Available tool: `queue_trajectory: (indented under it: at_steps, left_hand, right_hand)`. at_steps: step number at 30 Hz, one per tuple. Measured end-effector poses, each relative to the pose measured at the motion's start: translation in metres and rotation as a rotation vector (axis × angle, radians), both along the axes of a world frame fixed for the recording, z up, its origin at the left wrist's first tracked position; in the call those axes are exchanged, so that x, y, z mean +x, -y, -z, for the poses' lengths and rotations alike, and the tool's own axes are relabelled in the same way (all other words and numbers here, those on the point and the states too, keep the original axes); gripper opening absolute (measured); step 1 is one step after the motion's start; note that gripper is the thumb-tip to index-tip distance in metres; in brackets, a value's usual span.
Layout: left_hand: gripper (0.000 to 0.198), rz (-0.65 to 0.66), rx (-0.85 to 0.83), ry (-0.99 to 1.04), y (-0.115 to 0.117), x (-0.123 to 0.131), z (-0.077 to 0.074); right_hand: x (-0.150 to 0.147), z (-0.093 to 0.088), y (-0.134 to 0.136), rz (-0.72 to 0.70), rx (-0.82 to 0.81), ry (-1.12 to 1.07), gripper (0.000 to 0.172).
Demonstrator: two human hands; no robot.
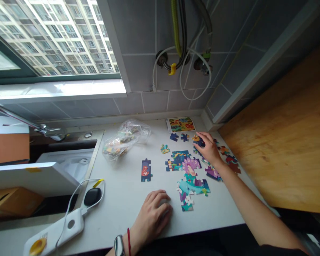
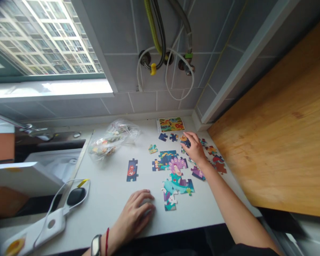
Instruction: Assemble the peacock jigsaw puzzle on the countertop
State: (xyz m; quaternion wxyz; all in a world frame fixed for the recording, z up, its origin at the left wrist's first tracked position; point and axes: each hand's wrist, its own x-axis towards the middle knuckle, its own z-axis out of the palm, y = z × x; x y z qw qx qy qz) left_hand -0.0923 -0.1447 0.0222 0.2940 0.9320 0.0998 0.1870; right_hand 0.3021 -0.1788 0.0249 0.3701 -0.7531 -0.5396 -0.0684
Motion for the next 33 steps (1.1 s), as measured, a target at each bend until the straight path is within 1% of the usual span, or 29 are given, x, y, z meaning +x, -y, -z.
queue_trajectory:
  at_steps: [1, 3, 4, 6, 8, 11, 13, 15, 18, 19, 22, 23, 28, 33]
  left_hand:
    - [0.013, 0.054, 0.068, -0.030, -0.004, 0.002, -0.003]
    - [0.005, 0.217, 0.226, -0.094, -0.017, 0.010, -0.012]
    - [0.005, 0.281, 0.307, -0.111, -0.025, 0.015, -0.017]
    - [0.016, 0.390, 0.453, -0.125, -0.042, 0.028, -0.028]
    - [0.022, 0.454, 0.568, -0.132, -0.058, 0.042, -0.039]
    - [0.022, 0.504, 0.671, -0.201, -0.077, 0.061, -0.051]
    - [0.022, 0.515, 0.706, -0.269, -0.087, 0.067, -0.056]
    - [0.020, 0.510, 0.727, -0.325, -0.099, 0.067, -0.059]
    - [0.006, 0.456, 0.750, -0.406, -0.119, 0.058, -0.065]
    - [0.012, 0.430, 0.753, -0.435, -0.126, 0.054, -0.067]
    - [0.047, 0.380, 0.750, -0.518, -0.145, 0.044, -0.071]
    - [0.052, 0.375, 0.744, -0.546, -0.150, 0.041, -0.072]
    - [0.054, 0.363, 0.688, -0.674, -0.165, 0.036, -0.065]
    - [0.055, 0.327, 0.603, -0.765, -0.170, 0.040, -0.062]
  right_hand:
    - [-0.002, 0.000, 0.003, 0.009, 0.015, 0.003, 0.049]
    - [-0.007, 0.000, 0.007, 0.026, 0.042, 0.008, 0.044]
    - [-0.010, 0.000, 0.008, 0.031, 0.054, 0.010, 0.042]
    - [-0.018, -0.003, 0.009, 0.034, 0.082, 0.010, 0.037]
    - [-0.026, -0.006, 0.009, 0.026, 0.106, 0.010, 0.033]
    - [-0.032, -0.010, 0.009, -0.006, 0.099, 0.019, 0.030]
    - [-0.030, -0.010, 0.011, -0.027, 0.061, 0.027, 0.030]
    - [-0.022, -0.007, 0.015, -0.042, 0.016, 0.050, 0.030]
    - [-0.006, 0.000, 0.021, -0.050, -0.054, 0.105, 0.029]
    - [0.000, 0.003, 0.023, -0.048, -0.075, 0.121, 0.028]
    - [0.015, 0.011, 0.027, -0.032, -0.124, 0.153, 0.029]
    - [0.019, 0.012, 0.028, -0.027, -0.136, 0.164, 0.029]
    - [0.029, 0.016, 0.032, -0.015, -0.175, 0.227, 0.029]
    - [0.031, 0.019, 0.035, -0.027, -0.112, 0.236, 0.028]
